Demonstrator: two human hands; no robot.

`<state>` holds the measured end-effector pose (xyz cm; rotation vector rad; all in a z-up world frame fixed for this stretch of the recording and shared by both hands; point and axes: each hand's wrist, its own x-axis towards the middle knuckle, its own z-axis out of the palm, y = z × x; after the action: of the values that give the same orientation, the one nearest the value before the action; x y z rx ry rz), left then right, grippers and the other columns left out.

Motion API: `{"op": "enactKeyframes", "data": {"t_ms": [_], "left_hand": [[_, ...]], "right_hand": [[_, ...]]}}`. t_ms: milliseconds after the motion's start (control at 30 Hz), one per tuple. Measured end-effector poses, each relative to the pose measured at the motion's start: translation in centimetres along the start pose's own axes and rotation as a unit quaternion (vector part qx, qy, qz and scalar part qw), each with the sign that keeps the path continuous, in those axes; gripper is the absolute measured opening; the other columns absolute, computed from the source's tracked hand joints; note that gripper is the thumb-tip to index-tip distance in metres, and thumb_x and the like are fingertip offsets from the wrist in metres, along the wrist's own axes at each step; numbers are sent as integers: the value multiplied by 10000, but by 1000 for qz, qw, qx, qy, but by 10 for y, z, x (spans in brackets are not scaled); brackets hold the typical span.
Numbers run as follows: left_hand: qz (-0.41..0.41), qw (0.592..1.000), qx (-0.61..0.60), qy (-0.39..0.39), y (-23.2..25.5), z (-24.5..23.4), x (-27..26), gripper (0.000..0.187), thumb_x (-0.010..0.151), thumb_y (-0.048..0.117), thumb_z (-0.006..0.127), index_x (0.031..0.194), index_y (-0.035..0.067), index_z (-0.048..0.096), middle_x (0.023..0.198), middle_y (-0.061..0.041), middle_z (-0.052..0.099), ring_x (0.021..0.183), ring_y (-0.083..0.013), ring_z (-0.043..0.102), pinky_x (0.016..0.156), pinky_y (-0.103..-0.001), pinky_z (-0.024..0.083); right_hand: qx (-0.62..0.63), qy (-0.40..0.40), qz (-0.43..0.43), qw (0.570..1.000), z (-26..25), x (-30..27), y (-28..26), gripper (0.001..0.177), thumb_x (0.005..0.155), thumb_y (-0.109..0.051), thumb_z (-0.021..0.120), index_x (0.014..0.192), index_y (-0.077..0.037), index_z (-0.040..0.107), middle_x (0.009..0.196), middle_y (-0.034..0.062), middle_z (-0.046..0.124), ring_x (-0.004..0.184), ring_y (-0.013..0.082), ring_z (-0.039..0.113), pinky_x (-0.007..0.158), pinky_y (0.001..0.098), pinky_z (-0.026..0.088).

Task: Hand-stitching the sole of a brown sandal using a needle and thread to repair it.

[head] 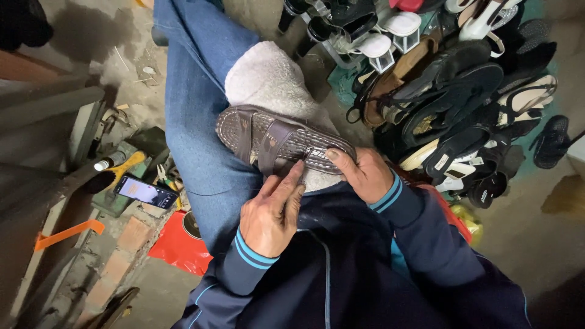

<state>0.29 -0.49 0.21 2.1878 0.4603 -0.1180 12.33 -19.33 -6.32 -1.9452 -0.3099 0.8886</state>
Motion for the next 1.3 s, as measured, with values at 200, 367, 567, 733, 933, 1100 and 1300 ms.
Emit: {"op": "enactKeyframes", "data": {"t_ms": [200,367,567,733,933,1100,1300], "left_hand": [[16,999,27,-2,4,-10,0,341,996,258,618,1320,253,725,799,-44,685,649,-353,715,559,-460,589],[29,998,54,-1,4,-34,-3,319,966,283,659,1270,302,753,794,34,702,657,-278,734,580,-383,607],[42,996,37,-69,-17,-62,-20,386,1054,205,559,1437,172,600,817,8,599,605,-202,554,574,-349,534],[60,992,71,-91,-27,-66,-28,405,1048,239,507,1443,198,591,812,63,610,531,-189,548,443,-342,514],[104,980,157,-62,-24,-52,-27,442,1036,253,517,1468,182,583,797,15,499,437,-265,475,380,-411,461],[75,990,116,-42,-21,-39,-29,413,1035,193,532,1440,168,609,751,26,477,461,-219,447,388,-357,467],[-167,948,-248,-112,-14,-44,-17,336,1007,160,600,1306,68,720,863,-2,717,613,-80,561,656,-242,532]], "right_hand": [[-75,-6,-42,996,-4,-2,-28,422,1013,-364,655,999,58,676,823,264,737,861,421,730,729,534,574],[-160,39,-80,983,13,-20,-45,440,934,-396,747,990,35,681,753,233,724,810,414,740,677,506,581],[-285,50,-195,937,38,-27,-67,323,962,-375,675,1041,-63,705,825,102,763,688,294,721,579,439,548],[-300,-5,-154,942,45,-33,-65,332,960,-401,644,1107,-105,677,823,59,764,675,327,717,554,476,534],[-297,-29,-146,943,47,-35,-55,337,942,-348,677,1160,-91,663,780,82,747,606,321,705,543,475,538],[-304,-14,-139,942,50,-35,-50,337,954,-356,668,1145,-78,664,740,103,728,598,343,679,562,485,528],[-309,-18,-137,941,48,-33,-54,338,965,-366,653,1154,-86,668,779,106,748,639,350,706,613,489,554]]}}
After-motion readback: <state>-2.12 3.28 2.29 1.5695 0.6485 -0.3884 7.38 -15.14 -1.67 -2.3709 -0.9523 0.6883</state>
